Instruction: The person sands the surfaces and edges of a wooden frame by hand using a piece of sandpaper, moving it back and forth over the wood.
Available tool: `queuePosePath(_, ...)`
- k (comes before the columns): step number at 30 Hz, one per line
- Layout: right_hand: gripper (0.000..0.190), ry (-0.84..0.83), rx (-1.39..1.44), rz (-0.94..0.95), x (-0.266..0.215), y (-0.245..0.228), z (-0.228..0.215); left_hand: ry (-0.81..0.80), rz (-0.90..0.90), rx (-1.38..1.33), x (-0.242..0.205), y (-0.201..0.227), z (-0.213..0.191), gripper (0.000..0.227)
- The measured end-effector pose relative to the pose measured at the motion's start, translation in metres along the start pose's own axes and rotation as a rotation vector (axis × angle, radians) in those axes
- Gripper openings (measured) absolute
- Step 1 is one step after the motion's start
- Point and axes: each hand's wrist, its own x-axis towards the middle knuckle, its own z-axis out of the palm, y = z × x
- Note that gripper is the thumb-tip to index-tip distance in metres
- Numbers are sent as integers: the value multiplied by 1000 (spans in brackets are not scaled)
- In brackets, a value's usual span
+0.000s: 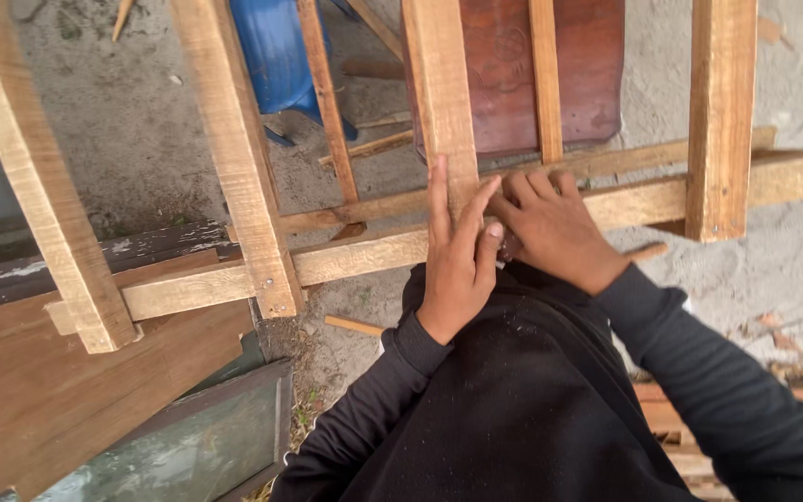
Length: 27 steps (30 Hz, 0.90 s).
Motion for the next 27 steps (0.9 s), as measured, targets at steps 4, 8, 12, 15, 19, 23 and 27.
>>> queuePosePath(4,63,102,60,-92,-4,5,-5,-2,30,109,3,-2,3,43)
queuePosePath(8,60,42,-12,-1,-15,11,-13,-20,28,115,1,-6,5,42)
queuePosePath(12,59,128,-88,-83,-4,10,-6,-11,26,165,5,-6,8,42)
queuePosePath(15,52,83,-71,-139,-2,12,3,-12,19,152,0,-5,10,42)
queuePosePath(19,61,12,-106,-151,-17,32,-10,8,15,155,-1,-3,12,43)
queuePosePath(23,73,72,43,-122,-29,50,-26,24,0,154,-1,9,9,44)
queuePosePath(27,70,66,10,-253,-15,31,-1,29,-8,146,-6,10,12,48)
